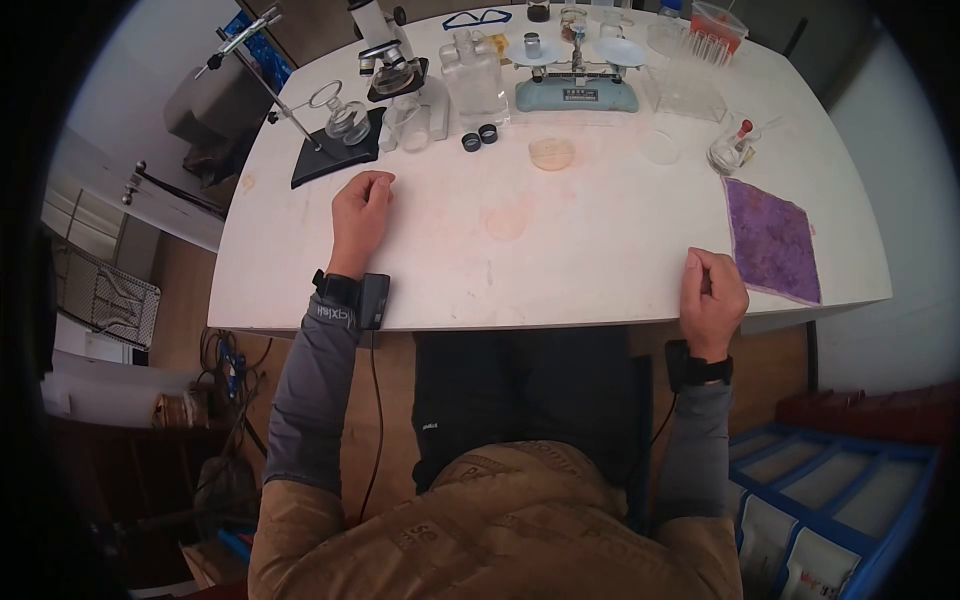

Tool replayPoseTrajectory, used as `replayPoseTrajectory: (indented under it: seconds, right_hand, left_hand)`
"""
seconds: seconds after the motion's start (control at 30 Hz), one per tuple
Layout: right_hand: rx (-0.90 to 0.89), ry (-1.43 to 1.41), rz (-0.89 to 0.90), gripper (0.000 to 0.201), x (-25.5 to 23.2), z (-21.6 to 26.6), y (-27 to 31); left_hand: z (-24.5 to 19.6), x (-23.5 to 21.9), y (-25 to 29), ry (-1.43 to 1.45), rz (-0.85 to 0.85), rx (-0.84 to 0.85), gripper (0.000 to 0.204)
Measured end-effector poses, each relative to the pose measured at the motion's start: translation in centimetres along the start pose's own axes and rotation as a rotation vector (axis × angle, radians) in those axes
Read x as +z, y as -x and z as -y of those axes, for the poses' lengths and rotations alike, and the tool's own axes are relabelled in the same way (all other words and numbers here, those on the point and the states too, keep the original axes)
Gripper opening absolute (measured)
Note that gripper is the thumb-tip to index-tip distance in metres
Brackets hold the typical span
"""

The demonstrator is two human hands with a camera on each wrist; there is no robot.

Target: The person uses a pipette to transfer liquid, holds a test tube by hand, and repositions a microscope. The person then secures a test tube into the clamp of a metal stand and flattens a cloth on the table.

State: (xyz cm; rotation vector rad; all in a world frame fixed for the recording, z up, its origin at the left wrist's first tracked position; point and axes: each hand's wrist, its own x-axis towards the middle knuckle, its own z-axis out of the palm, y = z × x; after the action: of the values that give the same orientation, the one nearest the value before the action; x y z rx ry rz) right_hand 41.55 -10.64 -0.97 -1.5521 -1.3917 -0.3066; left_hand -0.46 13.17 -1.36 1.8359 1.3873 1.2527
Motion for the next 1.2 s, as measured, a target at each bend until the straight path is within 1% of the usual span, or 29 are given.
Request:
replayPoseTrajectory:
  seconds: [0.13, 0.23, 0.43, 0.53, 0.6, 0.83, 0.9, 1.03, 1.1, 1.13, 1.2]
  right_hand:
    - [-0.021, -0.003, -0.008, 0.007, 0.07, -0.12, -0.02]
    - [0.026, -0.005, 0.005, 0.006, 0.19, 0.14, 0.18]
    - [-0.012, 0.005, -0.015, 0.006, 0.11, -0.25, 0.08]
    - [0.035, -0.007, 0.012, 0.006, -0.07, 0.04, 0.1]
    - [0.011, -0.015, 0.003, 0.005, 0.02, 0.06, -0.02]
    - [-0.015, 0.002, -0.01, 0.006, 0.05, -0.19, 0.0]
    - [0.029, 0.016, 0.015, 0.006, -0.12, 0.08, 0.06]
    - [0.006, -0.004, -0.002, 0.006, 0.03, -0.08, 0.09]
    - [0.036, -0.003, -0.001, 0.006, 0.13, -0.04, 0.25]
    - [0.037, -0.005, 0.002, 0.006, 0.2, -0.13, 0.33]
    - [-0.012, -0.013, -0.014, 0.007, 0.26, -0.38, 0.19]
  left_hand:
    - [0.06, 0.04, -0.08, -0.021, -0.006, 0.013, 0.024]
    - [0.18, -0.14, -0.01, -0.014, 0.006, 0.014, 0.024]
    - [-0.04, 0.05, -0.11, -0.019, 0.002, 0.013, 0.024]
    - [0.06, -0.02, -0.05, 0.009, 0.007, -0.009, 0.024]
    - [0.11, -0.01, -0.15, -0.007, 0.004, 0.018, 0.025]
    - [0.14, -0.12, -0.22, -0.005, 0.014, -0.008, 0.025]
    - [-0.11, -0.07, -0.13, -0.038, 0.004, -0.011, 0.025]
    - [-0.17, -0.04, -0.08, 0.008, 0.005, -0.024, 0.024]
    - [0.09, -0.1, -0.09, 0.016, -0.001, 0.02, 0.024]
    - [0.24, -0.18, 0.01, 0.014, -0.001, 0.017, 0.024]
    - [0.1, -0.24, -0.01, 0.032, 0.019, -0.026, 0.025]
